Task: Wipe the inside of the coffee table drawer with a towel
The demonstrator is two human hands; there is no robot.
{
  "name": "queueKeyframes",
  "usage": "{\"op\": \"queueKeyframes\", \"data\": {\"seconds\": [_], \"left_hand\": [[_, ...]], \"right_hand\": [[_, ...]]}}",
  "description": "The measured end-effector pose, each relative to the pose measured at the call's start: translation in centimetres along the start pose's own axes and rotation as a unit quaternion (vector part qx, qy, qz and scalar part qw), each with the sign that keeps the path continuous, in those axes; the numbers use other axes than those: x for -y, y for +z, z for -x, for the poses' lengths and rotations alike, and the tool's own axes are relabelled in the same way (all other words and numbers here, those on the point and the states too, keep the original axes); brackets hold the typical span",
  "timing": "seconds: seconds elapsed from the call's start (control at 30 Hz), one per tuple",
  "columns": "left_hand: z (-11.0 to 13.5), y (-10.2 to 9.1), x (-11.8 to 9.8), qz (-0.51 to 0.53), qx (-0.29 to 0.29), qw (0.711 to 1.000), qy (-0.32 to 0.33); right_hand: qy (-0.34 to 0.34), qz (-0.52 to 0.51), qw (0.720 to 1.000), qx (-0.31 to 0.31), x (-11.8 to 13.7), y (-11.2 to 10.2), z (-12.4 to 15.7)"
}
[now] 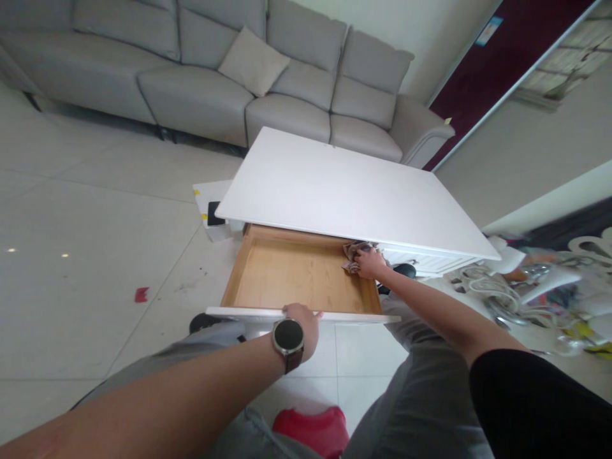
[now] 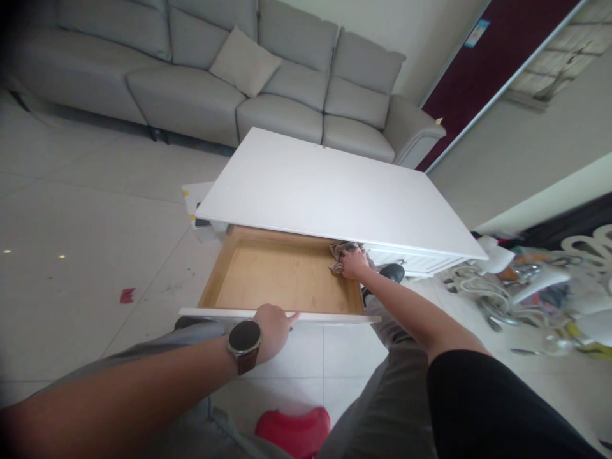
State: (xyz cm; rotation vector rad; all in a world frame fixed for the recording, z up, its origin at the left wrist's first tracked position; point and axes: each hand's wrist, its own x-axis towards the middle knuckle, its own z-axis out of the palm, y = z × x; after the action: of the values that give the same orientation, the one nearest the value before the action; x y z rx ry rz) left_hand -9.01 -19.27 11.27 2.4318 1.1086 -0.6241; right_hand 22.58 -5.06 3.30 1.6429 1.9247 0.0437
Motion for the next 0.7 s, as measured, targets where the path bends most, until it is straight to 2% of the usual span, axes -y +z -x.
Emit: {"op": "queueKeyframes", "data": {"seconds": [0.2,0.5,0.7], "left_hand": [[0.2,-1.0,0.4,0.013,0.023,1.000,0.004],[1.0,-2.1,0.3,0.006,0.034,0.999,0.012],[1.2,-2.3,-0.3,0.005,0.020,1.000,0.018]], "right_hand": [[0.004,0.004,1.000,-0.012,0.3,0.1,0.6],[0.024,0.002,0.998,-0.064,0.9,1.1,1.5],[0.030,0.004,0.997,-0.073,1.2,1.1,1.5]]}}
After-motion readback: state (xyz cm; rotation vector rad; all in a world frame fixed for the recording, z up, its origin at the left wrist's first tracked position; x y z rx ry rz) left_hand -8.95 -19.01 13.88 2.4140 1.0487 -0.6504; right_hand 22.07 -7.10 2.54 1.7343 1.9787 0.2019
